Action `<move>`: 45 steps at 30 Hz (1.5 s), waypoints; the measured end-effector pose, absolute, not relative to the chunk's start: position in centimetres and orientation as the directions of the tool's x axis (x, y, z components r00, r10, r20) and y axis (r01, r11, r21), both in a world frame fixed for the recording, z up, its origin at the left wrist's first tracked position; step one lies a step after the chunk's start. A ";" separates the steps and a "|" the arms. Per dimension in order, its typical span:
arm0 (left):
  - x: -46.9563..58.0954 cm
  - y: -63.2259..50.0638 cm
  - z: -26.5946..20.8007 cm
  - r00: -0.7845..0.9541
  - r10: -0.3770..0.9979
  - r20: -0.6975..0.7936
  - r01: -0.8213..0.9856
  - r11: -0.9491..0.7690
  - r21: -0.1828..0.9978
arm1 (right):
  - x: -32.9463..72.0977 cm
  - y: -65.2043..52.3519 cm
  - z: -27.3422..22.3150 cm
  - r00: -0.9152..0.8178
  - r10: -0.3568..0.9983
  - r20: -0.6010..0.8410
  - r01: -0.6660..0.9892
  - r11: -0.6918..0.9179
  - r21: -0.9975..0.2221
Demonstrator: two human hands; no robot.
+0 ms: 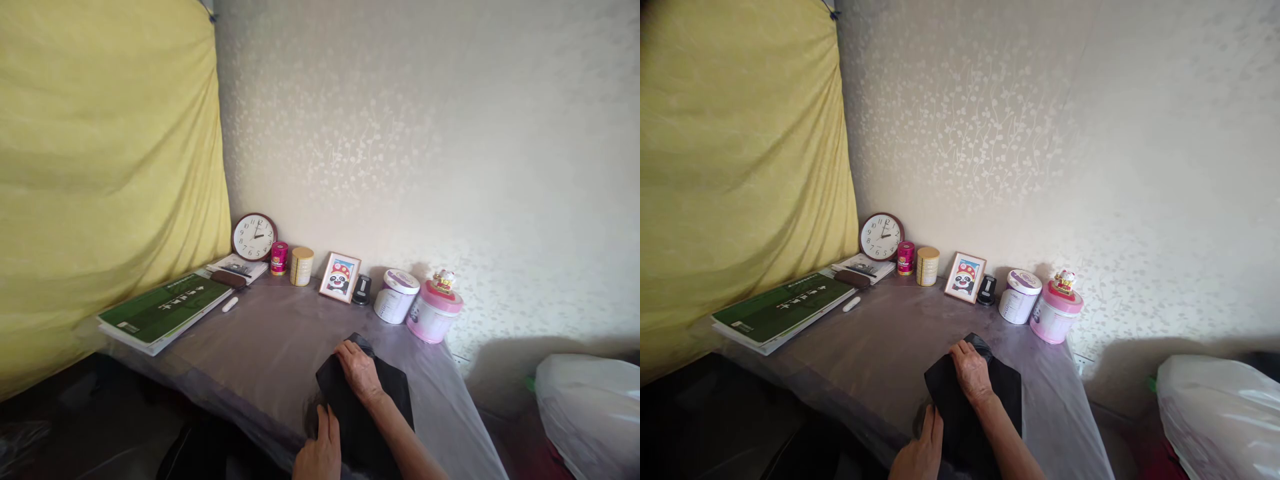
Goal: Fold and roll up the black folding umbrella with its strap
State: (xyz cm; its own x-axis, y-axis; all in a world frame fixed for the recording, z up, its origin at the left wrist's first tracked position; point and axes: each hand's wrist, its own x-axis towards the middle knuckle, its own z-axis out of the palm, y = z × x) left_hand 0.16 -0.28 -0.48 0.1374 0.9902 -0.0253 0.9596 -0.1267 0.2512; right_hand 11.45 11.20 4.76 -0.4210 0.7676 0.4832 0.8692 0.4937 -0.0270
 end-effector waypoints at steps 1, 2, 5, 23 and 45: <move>0.1 -0.3 -0.4 0.130 0.991 -0.036 0.963 -0.118 0.242 | 11.4 11.3 4.4 -0.429 0.765 0.481 0.868 0.497 -0.017; 0.1 -0.3 -0.3 0.127 0.991 -0.051 0.965 -0.111 0.239 | 11.3 11.3 4.1 -0.433 0.764 0.478 0.866 0.499 -0.013; -0.6 -0.6 0.3 0.149 0.986 -0.079 0.955 -0.123 0.269 | 11.3 11.5 3.5 -0.430 0.770 0.471 0.867 0.498 -0.022; -1.0 1.5 -3.0 0.372 0.924 0.085 0.883 -0.380 0.275 | 12.2 12.3 3.6 -0.387 0.814 0.433 0.878 0.469 -0.098; -1.0 0.5 0.9 0.375 0.918 -0.126 0.866 -0.299 0.400 | 13.7 11.2 2.7 -0.404 0.811 0.424 0.805 0.535 -0.257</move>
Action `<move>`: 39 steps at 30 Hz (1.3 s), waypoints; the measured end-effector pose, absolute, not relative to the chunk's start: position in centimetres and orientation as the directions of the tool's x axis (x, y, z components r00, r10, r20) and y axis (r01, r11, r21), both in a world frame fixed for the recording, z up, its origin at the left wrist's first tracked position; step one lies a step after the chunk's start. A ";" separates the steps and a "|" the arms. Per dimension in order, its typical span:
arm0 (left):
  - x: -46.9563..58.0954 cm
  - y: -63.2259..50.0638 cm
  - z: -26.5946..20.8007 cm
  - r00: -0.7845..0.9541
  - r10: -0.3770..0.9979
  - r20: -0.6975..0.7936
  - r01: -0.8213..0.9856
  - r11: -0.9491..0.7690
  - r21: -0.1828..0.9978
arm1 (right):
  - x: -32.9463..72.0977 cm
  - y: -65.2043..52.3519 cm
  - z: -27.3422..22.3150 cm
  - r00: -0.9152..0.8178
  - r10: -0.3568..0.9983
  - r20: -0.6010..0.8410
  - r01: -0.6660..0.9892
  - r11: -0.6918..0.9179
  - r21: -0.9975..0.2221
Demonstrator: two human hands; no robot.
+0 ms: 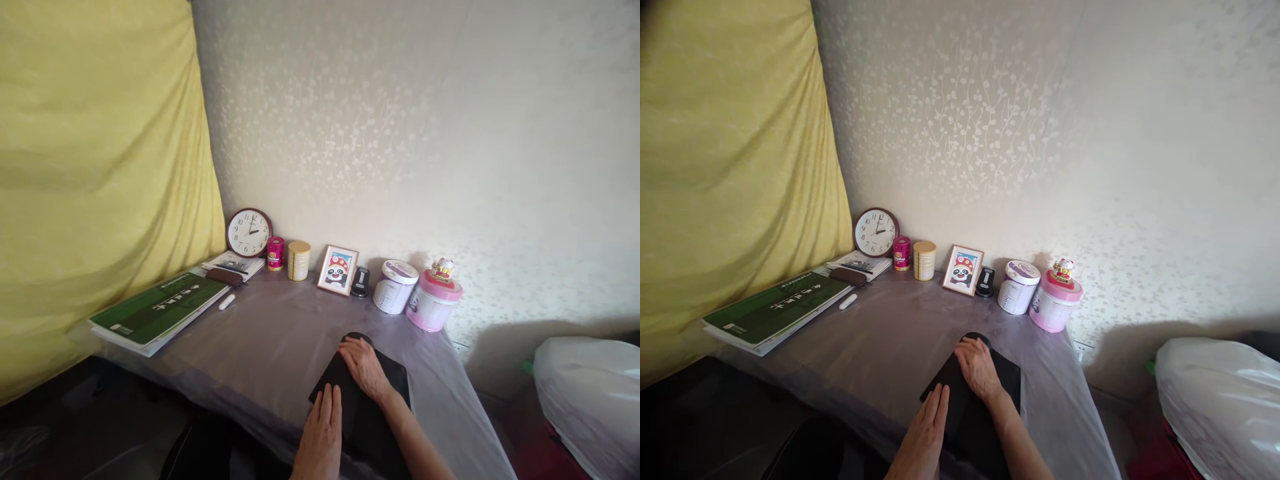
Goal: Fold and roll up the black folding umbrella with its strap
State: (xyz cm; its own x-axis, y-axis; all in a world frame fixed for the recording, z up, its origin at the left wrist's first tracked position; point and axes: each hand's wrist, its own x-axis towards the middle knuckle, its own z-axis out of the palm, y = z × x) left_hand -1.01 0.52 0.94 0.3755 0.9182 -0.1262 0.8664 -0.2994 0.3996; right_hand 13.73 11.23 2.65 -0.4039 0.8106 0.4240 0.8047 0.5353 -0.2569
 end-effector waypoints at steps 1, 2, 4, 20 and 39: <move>-1.1 0.3 1.7 0.383 0.911 -0.150 0.863 -0.296 0.409 | 14.2 11.7 2.5 -0.330 0.830 0.449 0.843 0.474 -0.255; -1.1 0.1 2.5 0.359 0.913 -0.192 0.873 -0.256 0.415 | 15.0 12.2 2.5 -0.254 0.841 0.477 0.875 0.410 -0.257; -1.3 -0.3 4.0 0.334 0.907 -0.258 0.879 -0.200 0.433 | 17.0 12.6 2.6 -0.095 0.848 0.521 0.918 0.278 -0.285; -1.8 -1.3 4.7 0.330 0.922 -0.204 0.856 -0.200 0.477 | 20.5 2.2 4.3 0.316 0.949 0.023 0.573 -0.171 -0.802; -1.7 -0.6 3.2 0.355 0.923 -0.149 0.851 -0.254 0.459 | 11.2 8.0 6.0 0.099 0.990 -0.097 0.030 -0.101 -0.994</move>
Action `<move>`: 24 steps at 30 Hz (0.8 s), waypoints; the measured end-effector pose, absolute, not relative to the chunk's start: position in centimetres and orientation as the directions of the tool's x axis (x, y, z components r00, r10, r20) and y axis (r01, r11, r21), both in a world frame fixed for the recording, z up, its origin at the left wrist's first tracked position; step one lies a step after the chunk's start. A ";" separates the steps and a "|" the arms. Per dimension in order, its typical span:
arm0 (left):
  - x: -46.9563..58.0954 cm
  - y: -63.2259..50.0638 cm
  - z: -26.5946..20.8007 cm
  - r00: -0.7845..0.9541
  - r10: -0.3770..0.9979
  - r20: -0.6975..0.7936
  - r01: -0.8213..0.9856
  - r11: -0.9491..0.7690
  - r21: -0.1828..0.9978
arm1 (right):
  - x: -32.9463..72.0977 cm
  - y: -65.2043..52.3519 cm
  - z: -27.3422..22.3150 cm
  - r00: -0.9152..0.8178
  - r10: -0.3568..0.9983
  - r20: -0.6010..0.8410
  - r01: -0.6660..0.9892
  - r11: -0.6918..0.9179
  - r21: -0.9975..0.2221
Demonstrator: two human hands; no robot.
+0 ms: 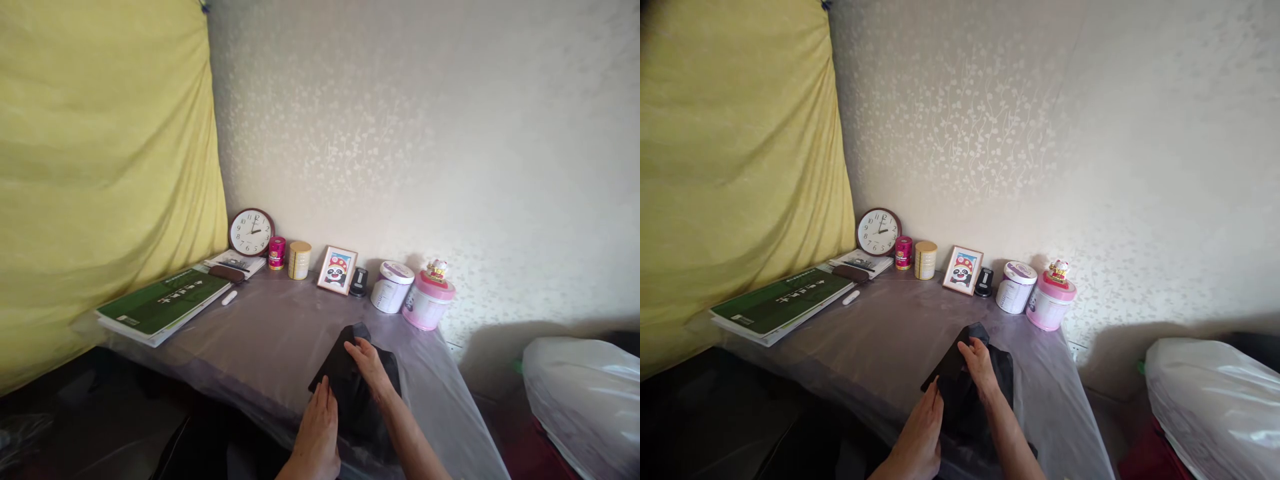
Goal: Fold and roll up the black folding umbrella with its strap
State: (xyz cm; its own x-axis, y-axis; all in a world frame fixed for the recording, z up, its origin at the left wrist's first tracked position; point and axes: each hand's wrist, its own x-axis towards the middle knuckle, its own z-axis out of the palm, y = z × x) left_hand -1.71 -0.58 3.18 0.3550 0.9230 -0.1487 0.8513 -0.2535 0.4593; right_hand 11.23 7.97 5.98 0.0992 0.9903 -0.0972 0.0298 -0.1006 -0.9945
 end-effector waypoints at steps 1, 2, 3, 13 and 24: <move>-1.7 -0.5 2.9 0.353 0.926 -0.135 0.843 -0.252 0.475 | 11.1 8.3 5.7 0.108 0.987 -0.121 0.040 -0.126 -0.991; -1.8 -0.4 2.6 0.348 0.930 -0.119 0.834 -0.249 0.493 | 10.9 8.5 5.5 0.119 0.983 -0.141 0.059 -0.149 -0.987; -1.8 -0.3 2.4 0.341 0.934 -0.106 0.824 -0.244 0.511 | 10.9 8.8 5.3 0.133 0.979 -0.157 0.086 -0.169 -0.982; -3.2 -1.2 1.3 0.284 0.958 0.033 0.856 -0.269 0.441 | 10.7 9.2 4.9 -0.082 0.990 -0.114 0.344 -0.079 -0.935; -1.9 1.5 -0.2 0.492 0.868 0.065 0.799 -0.480 0.363 | 10.9 7.3 4.2 -0.334 0.896 0.292 0.688 0.444 -0.575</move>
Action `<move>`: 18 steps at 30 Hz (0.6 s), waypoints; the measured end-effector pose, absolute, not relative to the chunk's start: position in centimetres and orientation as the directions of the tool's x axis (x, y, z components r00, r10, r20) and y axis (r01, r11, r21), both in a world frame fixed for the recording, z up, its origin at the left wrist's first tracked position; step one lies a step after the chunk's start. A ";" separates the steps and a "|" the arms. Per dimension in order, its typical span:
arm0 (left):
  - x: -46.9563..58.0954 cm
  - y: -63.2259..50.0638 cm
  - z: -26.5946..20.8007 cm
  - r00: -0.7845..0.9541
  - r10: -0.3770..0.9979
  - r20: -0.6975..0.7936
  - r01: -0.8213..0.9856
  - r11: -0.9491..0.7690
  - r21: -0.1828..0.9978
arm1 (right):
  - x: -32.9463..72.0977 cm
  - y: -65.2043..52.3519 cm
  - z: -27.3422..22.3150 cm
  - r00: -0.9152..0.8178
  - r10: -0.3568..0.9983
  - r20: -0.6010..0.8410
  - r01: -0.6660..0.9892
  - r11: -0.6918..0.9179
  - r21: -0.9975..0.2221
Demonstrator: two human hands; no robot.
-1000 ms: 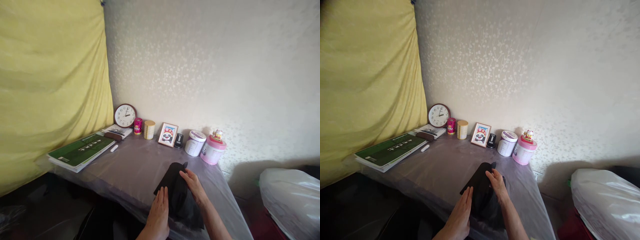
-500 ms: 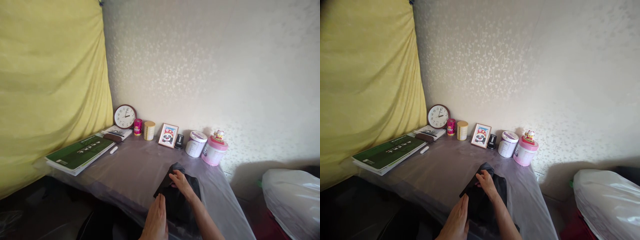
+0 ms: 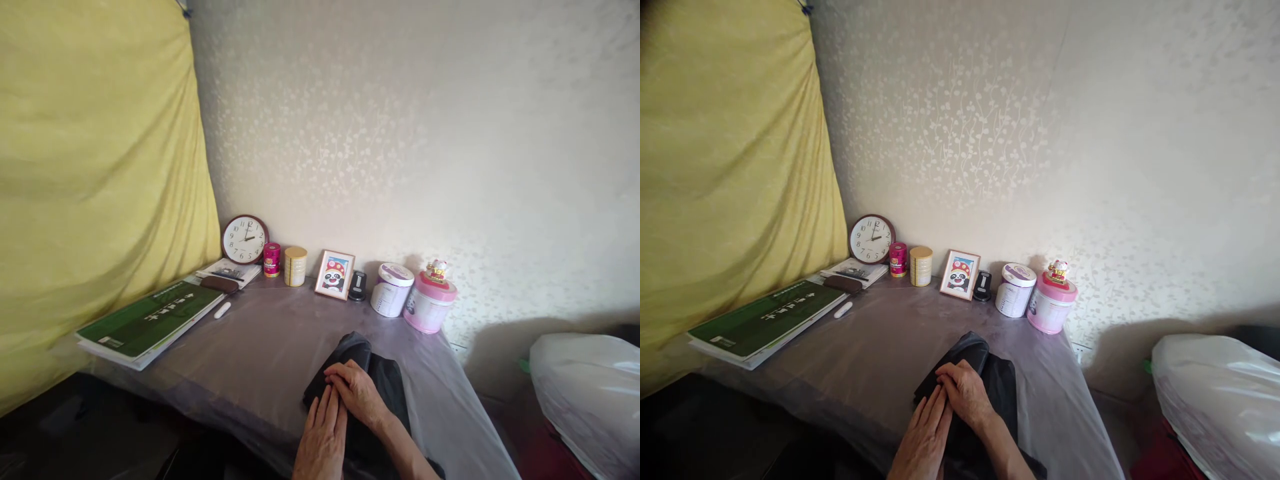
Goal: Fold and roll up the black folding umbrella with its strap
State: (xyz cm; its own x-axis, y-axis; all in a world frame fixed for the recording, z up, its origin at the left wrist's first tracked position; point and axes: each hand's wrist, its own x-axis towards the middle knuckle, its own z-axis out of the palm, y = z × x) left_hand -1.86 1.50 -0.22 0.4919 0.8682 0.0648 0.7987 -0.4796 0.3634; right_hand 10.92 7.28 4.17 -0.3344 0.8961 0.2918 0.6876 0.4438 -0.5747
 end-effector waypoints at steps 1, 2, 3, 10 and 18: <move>-1.8 1.6 -0.5 0.487 0.871 0.063 0.806 -0.475 0.354 | 11.2 7.3 4.0 -0.347 0.878 0.331 0.692 0.478 -0.542; -1.7 1.7 -0.8 0.481 0.874 0.065 0.812 -0.473 0.343 | 11.6 7.5 3.7 -0.359 0.857 0.371 0.692 0.511 -0.511; -1.7 1.7 -1.0 0.479 0.875 0.066 0.816 -0.472 0.334 | 12.0 7.8 3.3 -0.372 0.834 0.408 0.690 0.543 -0.479; -1.4 1.8 -2.3 0.452 0.888 0.086 0.829 -0.454 0.328 | 14.5 11.9 1.6 -0.367 0.789 0.493 0.744 0.567 -0.354; -1.2 1.9 -3.1 0.387 0.921 0.038 0.858 -0.375 0.350 | 15.9 16.1 1.3 -0.231 0.895 0.381 0.790 0.402 -0.464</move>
